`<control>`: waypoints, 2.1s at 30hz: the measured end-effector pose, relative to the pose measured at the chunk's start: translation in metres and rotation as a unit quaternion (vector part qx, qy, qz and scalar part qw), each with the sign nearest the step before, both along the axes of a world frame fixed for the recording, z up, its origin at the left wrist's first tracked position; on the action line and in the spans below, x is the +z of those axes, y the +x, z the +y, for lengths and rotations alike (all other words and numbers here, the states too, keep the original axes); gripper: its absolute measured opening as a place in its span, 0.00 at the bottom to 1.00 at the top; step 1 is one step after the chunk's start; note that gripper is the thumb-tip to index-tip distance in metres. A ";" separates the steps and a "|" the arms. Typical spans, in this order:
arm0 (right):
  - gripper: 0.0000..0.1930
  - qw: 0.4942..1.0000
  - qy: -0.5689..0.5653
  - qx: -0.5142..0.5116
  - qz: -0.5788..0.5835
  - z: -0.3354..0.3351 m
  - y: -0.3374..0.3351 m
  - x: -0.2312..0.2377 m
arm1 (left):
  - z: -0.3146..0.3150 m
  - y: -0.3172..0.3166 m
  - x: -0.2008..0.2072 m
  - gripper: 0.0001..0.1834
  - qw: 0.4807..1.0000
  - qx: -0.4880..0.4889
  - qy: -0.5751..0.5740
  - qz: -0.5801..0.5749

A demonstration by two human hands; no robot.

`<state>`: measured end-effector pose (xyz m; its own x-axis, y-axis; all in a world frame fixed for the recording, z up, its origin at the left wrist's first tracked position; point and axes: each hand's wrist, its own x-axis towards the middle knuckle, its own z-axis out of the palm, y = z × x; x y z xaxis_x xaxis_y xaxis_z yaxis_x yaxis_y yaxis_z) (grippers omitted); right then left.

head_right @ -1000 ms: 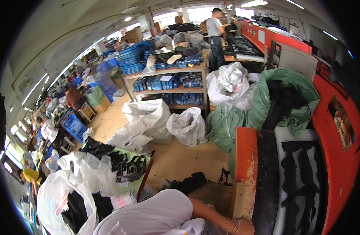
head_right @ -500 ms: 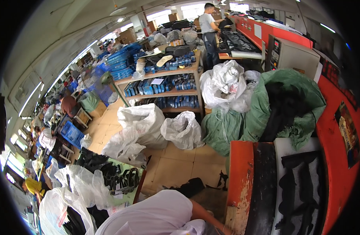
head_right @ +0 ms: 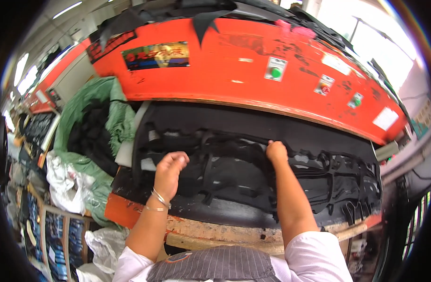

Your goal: Cutting shapes from synthetic sheets using a metal template and an industrial clicker press.

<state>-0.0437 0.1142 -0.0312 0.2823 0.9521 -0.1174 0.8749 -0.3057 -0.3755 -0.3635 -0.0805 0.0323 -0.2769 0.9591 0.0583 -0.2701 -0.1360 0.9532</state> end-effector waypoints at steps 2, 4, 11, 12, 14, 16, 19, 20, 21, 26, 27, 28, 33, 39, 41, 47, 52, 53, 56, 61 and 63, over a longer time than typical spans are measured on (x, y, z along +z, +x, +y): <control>0.25 0.999 -0.017 0.022 0.019 -0.043 -0.019 0.018 | 0.034 -0.007 -0.010 0.09 0.998 0.053 -0.006 -0.019; 0.25 0.999 -0.008 0.037 0.004 -0.064 -0.006 0.008 | 0.064 -0.009 -0.013 0.10 0.830 0.193 0.165 0.496; 0.14 0.876 -0.117 0.030 0.467 -0.136 0.022 0.056 | 0.022 -0.055 -0.043 0.14 0.759 -0.074 -0.104 0.639; 0.13 0.862 -0.100 0.045 0.496 -0.139 0.029 0.069 | 0.008 -0.051 -0.038 0.17 0.722 -0.136 -0.131 0.666; 0.13 0.858 -0.059 0.068 0.506 -0.136 0.031 0.086 | -0.016 -0.066 -0.033 0.15 0.741 -0.281 -0.169 0.586; 0.13 0.806 -0.035 0.074 0.586 -0.129 0.027 0.095 | -0.021 -0.077 -0.043 0.12 0.907 -0.157 -0.210 0.331; 0.14 0.776 -0.023 0.068 0.627 -0.126 0.015 0.098 | -0.009 -0.101 -0.053 0.12 0.979 0.039 -0.098 -0.176; 0.14 0.767 -0.014 0.051 0.639 -0.127 0.012 0.099 | -0.002 -0.095 -0.052 0.17 0.968 0.092 -0.076 -0.221; 0.15 0.749 -0.010 0.039 0.662 -0.129 0.010 0.097 | 0.004 -0.088 -0.051 0.17 0.968 0.089 -0.076 -0.224; 0.15 0.732 0.000 0.029 0.681 -0.131 0.012 0.098 | 0.044 -0.050 -0.042 0.42 0.908 0.032 -0.085 -0.409; 0.15 0.725 -0.002 0.027 0.689 -0.130 0.010 0.097 | 0.053 -0.052 -0.036 0.42 0.908 0.031 -0.084 -0.409; 0.16 0.718 -0.001 0.023 0.695 -0.127 0.010 0.093 | 0.064 -0.055 -0.033 0.40 0.898 0.045 -0.081 -0.429; 0.35 0.700 -0.064 -0.118 0.701 -0.120 0.022 0.040 | 0.098 -0.088 -0.020 0.28 0.910 0.086 0.000 -0.406; 0.33 0.505 0.246 -0.181 0.807 -0.090 0.007 0.036 | 0.111 -0.083 -0.027 0.28 0.932 0.074 -0.017 -0.356; 0.28 0.361 0.295 -0.217 0.858 -0.080 0.032 0.014 | 0.108 -0.078 -0.047 0.28 0.940 0.057 -0.017 -0.335; 0.19 0.497 0.222 -0.237 0.805 -0.021 0.133 0.007 | 0.140 -0.086 -0.039 0.25 0.971 0.143 -0.151 -0.122; 0.19 0.774 0.189 -0.342 0.499 0.020 0.194 -0.007 | 0.181 -0.067 -0.062 0.28 0.939 0.226 -0.233 0.113; 0.21 0.789 0.170 -0.352 0.474 0.014 0.165 -0.004 | 0.173 -0.083 -0.062 0.29 0.930 0.246 -0.235 0.138; 0.26 0.802 0.214 -0.321 0.456 -0.028 0.113 0.001 | 0.149 -0.098 -0.062 0.32 0.915 0.243 -0.234 0.220; 0.28 0.796 0.209 -0.352 0.446 -0.063 0.139 -0.003 | 0.143 -0.092 -0.071 0.33 0.914 0.220 -0.223 0.256; 0.30 0.794 0.170 -0.340 0.475 -0.057 0.134 0.002 | 0.144 -0.123 -0.082 0.37 0.901 0.204 -0.257 0.283</control>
<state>0.0901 0.0573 -0.0288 0.6823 0.6402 -0.3529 -0.1748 -0.3259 -0.9291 -0.4865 0.0631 -0.0498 -0.6780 0.7249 -0.1218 0.2514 0.3843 0.8883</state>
